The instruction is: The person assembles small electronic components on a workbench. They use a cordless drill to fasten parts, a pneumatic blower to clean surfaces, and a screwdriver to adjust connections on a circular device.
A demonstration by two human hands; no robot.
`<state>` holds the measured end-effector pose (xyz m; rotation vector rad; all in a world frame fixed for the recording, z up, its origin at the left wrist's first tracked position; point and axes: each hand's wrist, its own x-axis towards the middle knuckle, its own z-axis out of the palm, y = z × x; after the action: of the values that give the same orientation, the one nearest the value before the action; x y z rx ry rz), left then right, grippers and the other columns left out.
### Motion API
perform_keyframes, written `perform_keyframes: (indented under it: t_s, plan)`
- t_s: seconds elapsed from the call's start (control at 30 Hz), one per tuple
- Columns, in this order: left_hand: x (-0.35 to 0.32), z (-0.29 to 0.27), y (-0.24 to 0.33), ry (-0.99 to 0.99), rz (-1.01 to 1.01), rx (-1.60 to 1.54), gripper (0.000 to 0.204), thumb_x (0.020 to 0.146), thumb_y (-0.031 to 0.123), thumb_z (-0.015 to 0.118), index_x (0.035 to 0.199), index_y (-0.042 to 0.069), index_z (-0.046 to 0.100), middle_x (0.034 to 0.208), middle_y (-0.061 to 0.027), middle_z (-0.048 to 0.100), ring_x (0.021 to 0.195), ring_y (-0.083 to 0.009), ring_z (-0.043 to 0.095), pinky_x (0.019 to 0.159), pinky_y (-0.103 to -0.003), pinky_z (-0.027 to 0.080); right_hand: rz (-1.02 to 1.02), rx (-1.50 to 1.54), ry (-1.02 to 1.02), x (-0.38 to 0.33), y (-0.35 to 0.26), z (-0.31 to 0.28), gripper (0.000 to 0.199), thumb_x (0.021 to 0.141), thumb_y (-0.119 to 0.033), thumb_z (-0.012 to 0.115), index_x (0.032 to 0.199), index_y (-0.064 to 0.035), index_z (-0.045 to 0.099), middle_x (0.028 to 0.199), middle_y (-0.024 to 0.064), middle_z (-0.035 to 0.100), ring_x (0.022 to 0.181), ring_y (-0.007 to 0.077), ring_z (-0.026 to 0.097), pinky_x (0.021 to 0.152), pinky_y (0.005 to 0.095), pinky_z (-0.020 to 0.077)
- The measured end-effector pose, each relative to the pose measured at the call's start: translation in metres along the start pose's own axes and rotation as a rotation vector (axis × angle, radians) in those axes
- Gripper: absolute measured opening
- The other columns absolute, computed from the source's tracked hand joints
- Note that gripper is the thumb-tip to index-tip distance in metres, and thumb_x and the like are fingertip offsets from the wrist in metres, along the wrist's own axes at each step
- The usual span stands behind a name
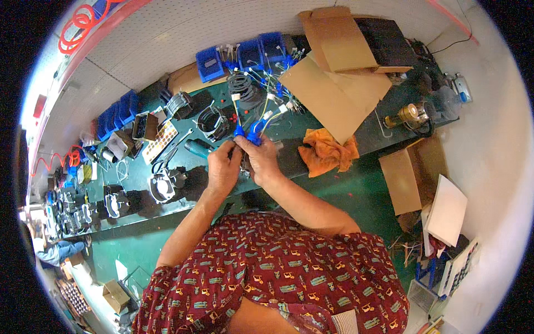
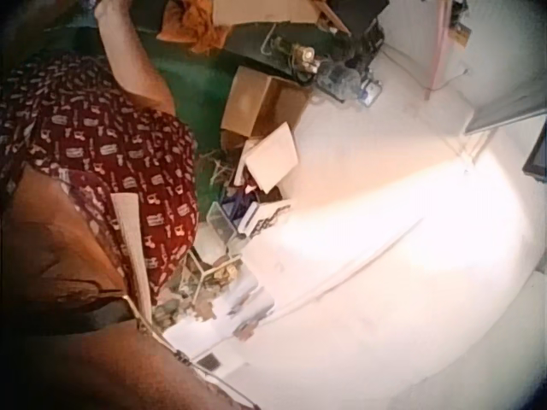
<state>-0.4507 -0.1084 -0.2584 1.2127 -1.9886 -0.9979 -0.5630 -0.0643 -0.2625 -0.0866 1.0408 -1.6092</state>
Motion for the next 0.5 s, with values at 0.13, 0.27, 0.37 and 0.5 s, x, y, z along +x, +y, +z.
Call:
perform_keyframes:
  t_s: [0.13,0.27,0.37,0.5]
  plan:
    - [0.004,-0.009,-0.014,-0.010,-0.137,-0.448,0.021,0.100,0.017,0.060,0.091,-0.001,0.066,0.078,-0.0024,0.066,0.071,-0.0086,0.055,0.063,-0.027,0.045,-0.075,0.173,-0.031,-0.004,0.004,0.006,0.017,0.093,-0.016,0.071,0.100,-0.0034,0.062,0.095,0.0090,0.070,0.079,0.0208,0.069,0.075,0.0375,0.0593]
    - [0.013,-0.027,-0.025,-0.038,-0.348,-0.800,0.020,0.100,0.019,0.060,0.101,0.002,0.070,0.088,0.0000,0.067,0.075,-0.0079,0.055,0.066,-0.024,0.045,-0.394,0.016,0.196,0.009,0.003,-0.017,0.020,0.091,-0.017,0.074,0.098,-0.0069,0.058,0.076,0.0002,0.059,0.069,0.0132,0.065,0.052,0.0258,0.0488]
    - [0.019,-0.043,-0.032,-0.087,-0.445,-1.050,0.017,0.101,0.020,0.059,0.103,0.004,0.067,0.086,-0.0009,0.065,0.076,-0.0084,0.057,0.065,-0.024,0.048,-0.200,-0.276,0.171,-0.008,-0.009,-0.024,0.020,0.090,-0.020,0.075,0.102,-0.0078,0.063,0.085,0.0028,0.069,0.067,0.0099,0.064,0.047,0.0221,0.0438]
    - [0.016,-0.038,-0.042,-0.082,-0.487,-1.210,0.017,0.101,0.019,0.059,0.106,0.003,0.064,0.091,-0.0030,0.065,0.077,-0.0106,0.060,0.069,-0.026,0.053,-0.024,-0.304,0.119,-0.033,-0.001,-0.005,0.023,0.090,-0.021,0.075,0.105,-0.0053,0.067,0.092,0.0031,0.073,0.071,0.0101,0.069,0.043,0.0188,0.0398]
